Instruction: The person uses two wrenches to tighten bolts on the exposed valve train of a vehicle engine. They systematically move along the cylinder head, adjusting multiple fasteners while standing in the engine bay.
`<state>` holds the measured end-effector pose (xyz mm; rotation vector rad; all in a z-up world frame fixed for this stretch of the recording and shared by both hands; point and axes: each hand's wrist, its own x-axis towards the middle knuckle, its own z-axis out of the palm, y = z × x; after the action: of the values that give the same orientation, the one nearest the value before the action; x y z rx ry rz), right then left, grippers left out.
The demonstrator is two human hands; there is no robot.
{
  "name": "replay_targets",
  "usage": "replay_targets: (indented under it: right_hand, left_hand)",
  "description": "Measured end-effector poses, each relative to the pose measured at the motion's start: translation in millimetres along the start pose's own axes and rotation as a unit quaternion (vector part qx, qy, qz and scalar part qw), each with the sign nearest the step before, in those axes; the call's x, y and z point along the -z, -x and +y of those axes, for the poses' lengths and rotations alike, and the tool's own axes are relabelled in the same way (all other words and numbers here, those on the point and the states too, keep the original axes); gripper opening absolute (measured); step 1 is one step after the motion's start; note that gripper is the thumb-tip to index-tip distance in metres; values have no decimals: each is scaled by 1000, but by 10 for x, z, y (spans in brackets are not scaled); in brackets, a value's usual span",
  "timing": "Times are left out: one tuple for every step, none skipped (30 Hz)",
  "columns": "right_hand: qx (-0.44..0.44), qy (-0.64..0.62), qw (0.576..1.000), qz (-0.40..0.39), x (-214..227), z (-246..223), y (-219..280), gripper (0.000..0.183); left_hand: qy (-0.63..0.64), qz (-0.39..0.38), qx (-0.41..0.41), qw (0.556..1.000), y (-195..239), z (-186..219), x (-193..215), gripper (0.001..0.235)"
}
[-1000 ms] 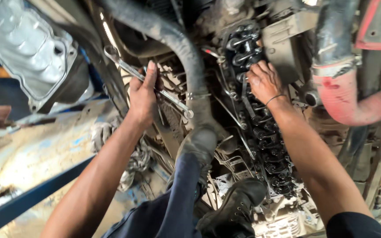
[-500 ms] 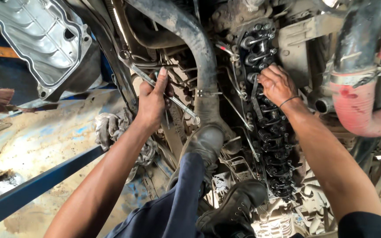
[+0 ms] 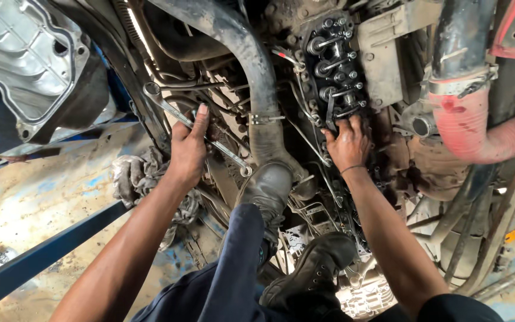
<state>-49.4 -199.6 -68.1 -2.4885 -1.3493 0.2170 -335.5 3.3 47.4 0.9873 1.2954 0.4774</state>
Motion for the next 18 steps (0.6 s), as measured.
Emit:
replay_targets:
  right_hand:
    - [-2,1,1000,11,-8,-25,17,32]
    - [-5,3,1000,23,-23,-28,21,32]
    - [-9,5,999,35,-43,-5,9,32]
    - [-16,-27,999,38,-66,51,-18,27]
    - [-24,-59,997,41,-80,152,-66,22]
    - [-32,-90,994,45,-102,277,-127,17]
    - [-102,-149,983,40,-143,416,-201,10]
    - [-172,-208,962,34,-195,568,-306,10]
    - [-133,-199,969,62,-247,746,-472,13]
    - [-93,-191,973,89,-308,912,-662,17]
    - [-152,-221,963,23,-378,1054,-895,18]
    - [-209,-249,945,-45,-464,1161,-1114,20]
    - [-301,-278,903,-129,-548,1250,-1296,20]
    - [-386,-302,845,-213,-599,1343,-1471,20]
    - [-462,-322,773,-292,-636,1417,-1620,22]
    - [-481,-312,747,-337,-663,1439,-1720,27]
    - [-498,-300,719,-380,-684,1470,-1801,32]
    - [-514,-286,689,-423,-705,1495,-1870,37]
  left_hand:
    - [-12,5,19,1000,15,-4,6,41]
    - [-24,10,37,999,31,-7,11,42]
    - [-35,13,56,998,37,-4,9,44]
    - [-31,8,40,999,51,2,14,43]
    - [-27,1,24,999,61,10,15,42]
    - [-23,-7,8,1000,54,20,17,41]
    - [-26,2,20,999,53,15,18,41]
    - [-29,11,31,999,51,7,24,40]
    - [-33,22,45,998,74,-10,40,40]
    - [-38,25,52,998,96,-30,44,40]
    - [-44,28,53,997,75,-22,42,40]
    - [-49,31,54,997,59,-9,43,40]
    - [-42,30,41,998,55,-4,38,41]
    - [-35,29,28,999,59,-2,24,42]
    - [-27,25,13,999,49,9,6,42]
    - [-29,22,15,999,44,25,0,41]
    - [-29,20,17,999,44,39,-12,41]
    - [-30,18,19,999,40,53,-16,40]
